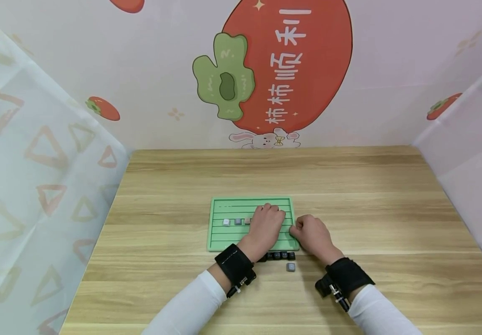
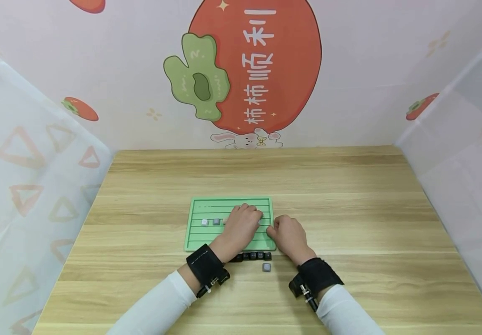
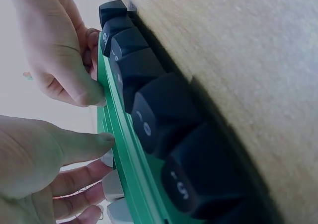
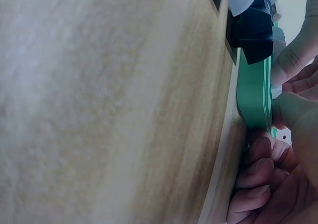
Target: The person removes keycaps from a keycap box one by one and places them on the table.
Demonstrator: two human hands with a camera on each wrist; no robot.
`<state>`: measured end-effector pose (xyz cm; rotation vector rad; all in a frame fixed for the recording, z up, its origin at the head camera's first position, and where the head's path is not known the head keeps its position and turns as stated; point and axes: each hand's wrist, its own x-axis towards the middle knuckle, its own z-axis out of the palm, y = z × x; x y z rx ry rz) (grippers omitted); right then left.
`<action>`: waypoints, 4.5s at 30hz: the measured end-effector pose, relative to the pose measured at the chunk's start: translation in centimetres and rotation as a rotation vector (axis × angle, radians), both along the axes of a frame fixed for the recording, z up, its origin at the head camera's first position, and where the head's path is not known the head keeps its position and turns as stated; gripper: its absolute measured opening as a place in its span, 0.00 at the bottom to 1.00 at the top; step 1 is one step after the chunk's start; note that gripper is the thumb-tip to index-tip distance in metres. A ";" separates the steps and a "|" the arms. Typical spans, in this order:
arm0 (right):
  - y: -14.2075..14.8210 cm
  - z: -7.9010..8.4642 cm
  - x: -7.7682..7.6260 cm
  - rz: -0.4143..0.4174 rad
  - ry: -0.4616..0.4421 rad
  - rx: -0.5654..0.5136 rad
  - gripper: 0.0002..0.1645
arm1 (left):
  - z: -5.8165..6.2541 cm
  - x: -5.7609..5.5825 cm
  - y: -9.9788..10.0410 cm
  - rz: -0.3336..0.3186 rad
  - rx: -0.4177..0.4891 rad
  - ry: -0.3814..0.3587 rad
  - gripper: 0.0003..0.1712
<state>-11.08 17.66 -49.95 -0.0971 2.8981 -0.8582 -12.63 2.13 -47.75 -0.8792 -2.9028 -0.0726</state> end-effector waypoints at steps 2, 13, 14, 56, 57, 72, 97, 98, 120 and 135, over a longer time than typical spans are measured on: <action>0.0 0.0 0.0 -0.001 -0.004 0.002 0.19 | 0.0 0.0 0.0 0.002 -0.008 0.003 0.09; 0.0 0.1 0.0 0.001 -0.007 0.001 0.19 | 0.0 -0.2 0.1 0.010 -0.035 0.010 0.09; 0.0 0.1 0.0 0.001 -0.008 0.002 0.19 | 0.0 -0.2 0.1 0.011 -0.036 0.011 0.09; -0.1 0.2 0.1 -0.009 -0.019 0.008 0.20 | 1.2 2.8 -0.8 -0.036 0.052 -0.007 0.10; -0.1 0.2 0.1 -0.010 -0.019 0.007 0.20 | 1.2 2.9 -0.8 -0.036 0.047 -0.002 0.10; -0.2 0.3 0.1 -0.009 -0.014 0.006 0.20 | 1.4 3.7 -1.5 -0.042 0.081 0.027 0.10; -0.2 0.2 0.2 -0.006 -0.007 0.002 0.19 | 1.6 5.1 -1.9 -0.027 0.129 -0.002 0.08; -0.2 0.2 0.2 -0.006 -0.009 0.002 0.19 | 1.6 5.1 -1.9 -0.029 0.125 -0.004 0.08; -0.1 0.2 0.1 -0.010 -0.012 -0.010 0.19 | 1.4 6.8 -1.9 -0.092 0.141 0.018 0.06; -0.2 0.2 0.1 -0.019 -0.026 -0.004 0.20 | 0.9 8.0 -1.8 -0.110 0.159 0.035 0.05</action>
